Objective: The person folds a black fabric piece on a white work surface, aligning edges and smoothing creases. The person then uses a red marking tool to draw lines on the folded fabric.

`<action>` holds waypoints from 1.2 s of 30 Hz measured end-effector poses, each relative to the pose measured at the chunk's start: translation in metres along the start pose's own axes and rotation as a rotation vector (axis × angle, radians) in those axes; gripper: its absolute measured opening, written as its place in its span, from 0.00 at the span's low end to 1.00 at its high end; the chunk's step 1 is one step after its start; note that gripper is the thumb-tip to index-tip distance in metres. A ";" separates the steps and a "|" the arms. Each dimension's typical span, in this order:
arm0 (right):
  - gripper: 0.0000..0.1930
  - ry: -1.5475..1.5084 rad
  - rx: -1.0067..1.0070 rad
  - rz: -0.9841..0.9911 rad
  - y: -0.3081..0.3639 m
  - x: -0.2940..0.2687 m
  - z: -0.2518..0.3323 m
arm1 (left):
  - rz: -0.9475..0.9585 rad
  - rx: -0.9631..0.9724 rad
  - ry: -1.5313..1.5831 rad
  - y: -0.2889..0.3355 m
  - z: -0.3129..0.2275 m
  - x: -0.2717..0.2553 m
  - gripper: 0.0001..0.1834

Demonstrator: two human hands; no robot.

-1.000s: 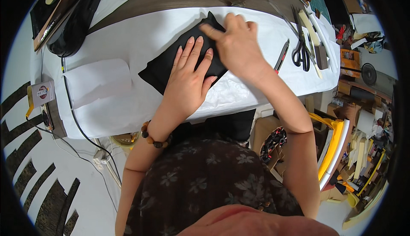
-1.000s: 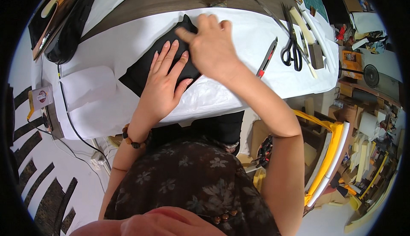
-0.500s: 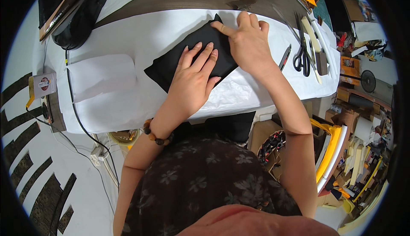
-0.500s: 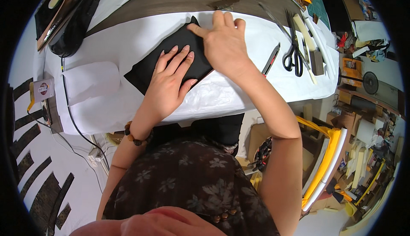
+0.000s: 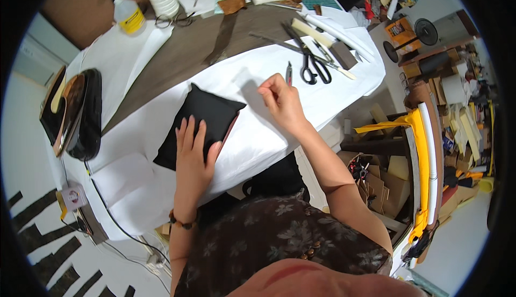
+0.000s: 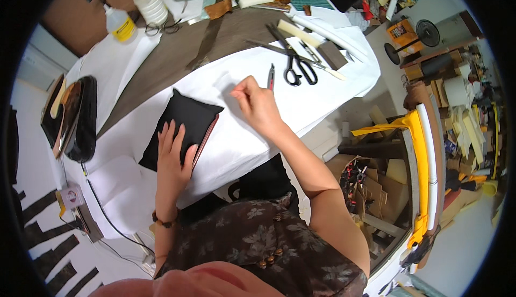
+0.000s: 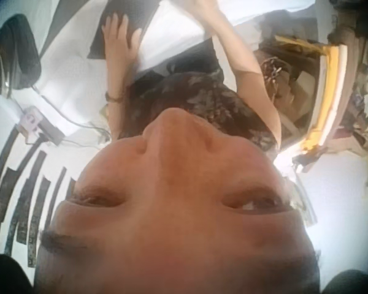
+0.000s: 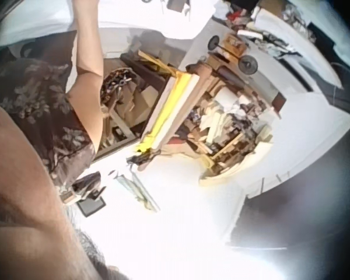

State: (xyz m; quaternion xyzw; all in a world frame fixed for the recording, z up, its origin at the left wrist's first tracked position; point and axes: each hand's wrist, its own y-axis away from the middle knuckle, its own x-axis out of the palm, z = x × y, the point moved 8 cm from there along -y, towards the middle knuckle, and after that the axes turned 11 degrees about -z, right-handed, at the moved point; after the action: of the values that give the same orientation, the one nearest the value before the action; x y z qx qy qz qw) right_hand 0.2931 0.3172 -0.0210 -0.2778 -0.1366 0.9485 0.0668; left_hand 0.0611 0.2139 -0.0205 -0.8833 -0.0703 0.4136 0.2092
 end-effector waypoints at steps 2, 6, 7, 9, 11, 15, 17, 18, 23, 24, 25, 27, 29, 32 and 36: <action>0.08 -0.012 -0.023 -0.107 -0.003 -0.030 -0.015 | -0.054 -0.013 0.036 0.001 -0.006 -0.009 0.24; 0.19 0.004 -0.048 -0.325 -0.010 -0.086 -0.049 | -0.241 -0.198 0.156 0.008 -0.010 -0.030 0.10; 0.13 0.154 -0.047 -0.306 -0.012 -0.095 -0.050 | -0.265 -0.296 0.178 0.016 -0.003 -0.032 0.07; 0.08 -0.107 -0.159 -0.443 -0.010 -0.100 -0.035 | -0.340 -0.410 0.228 0.026 0.003 -0.034 0.07; 0.07 -0.168 -0.126 -0.456 -0.004 -0.099 -0.048 | -0.438 -0.441 0.276 0.026 0.002 -0.036 0.12; 0.10 -0.377 0.011 -0.305 0.012 -0.079 -0.070 | -0.469 -0.340 0.238 0.037 -0.014 -0.048 0.13; 0.08 -0.515 -0.047 -0.225 0.020 -0.063 -0.052 | -0.483 -0.282 0.149 0.048 -0.026 -0.065 0.15; 0.07 -0.550 -0.056 -0.168 0.024 -0.051 -0.040 | -0.495 -0.294 0.123 0.055 -0.035 -0.078 0.16; 0.04 -0.644 -0.211 0.112 0.066 0.010 0.061 | -0.679 -0.388 -0.201 0.153 -0.049 -0.143 0.12; 0.05 -0.709 -0.290 0.127 0.082 0.018 0.083 | -0.720 -0.418 -0.264 0.175 -0.055 -0.160 0.09; 0.07 -0.789 -0.361 0.159 0.099 0.028 0.103 | -0.764 -0.463 -0.339 0.199 -0.064 -0.179 0.06; 0.11 -0.813 -0.623 0.393 0.131 0.051 0.121 | -0.867 -0.442 -0.449 0.242 -0.082 -0.221 0.03; 0.09 -0.881 -0.678 0.644 0.176 0.081 0.143 | -0.827 -0.433 -0.744 0.294 -0.093 -0.259 0.03; 0.08 -0.897 -0.745 0.946 0.228 0.118 0.166 | -0.869 -0.674 -0.942 0.358 -0.135 -0.316 0.07; 0.08 -0.918 -0.778 1.064 0.281 0.145 0.211 | -0.929 -1.073 -1.279 0.469 -0.197 -0.361 0.15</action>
State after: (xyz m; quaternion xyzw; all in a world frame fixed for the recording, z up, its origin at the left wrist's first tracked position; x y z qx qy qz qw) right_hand 0.0423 0.0319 -0.0075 0.1089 -0.3205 0.7570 -0.5589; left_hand -0.0456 -0.3777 0.1446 -0.3520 -0.6953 0.6063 -0.1582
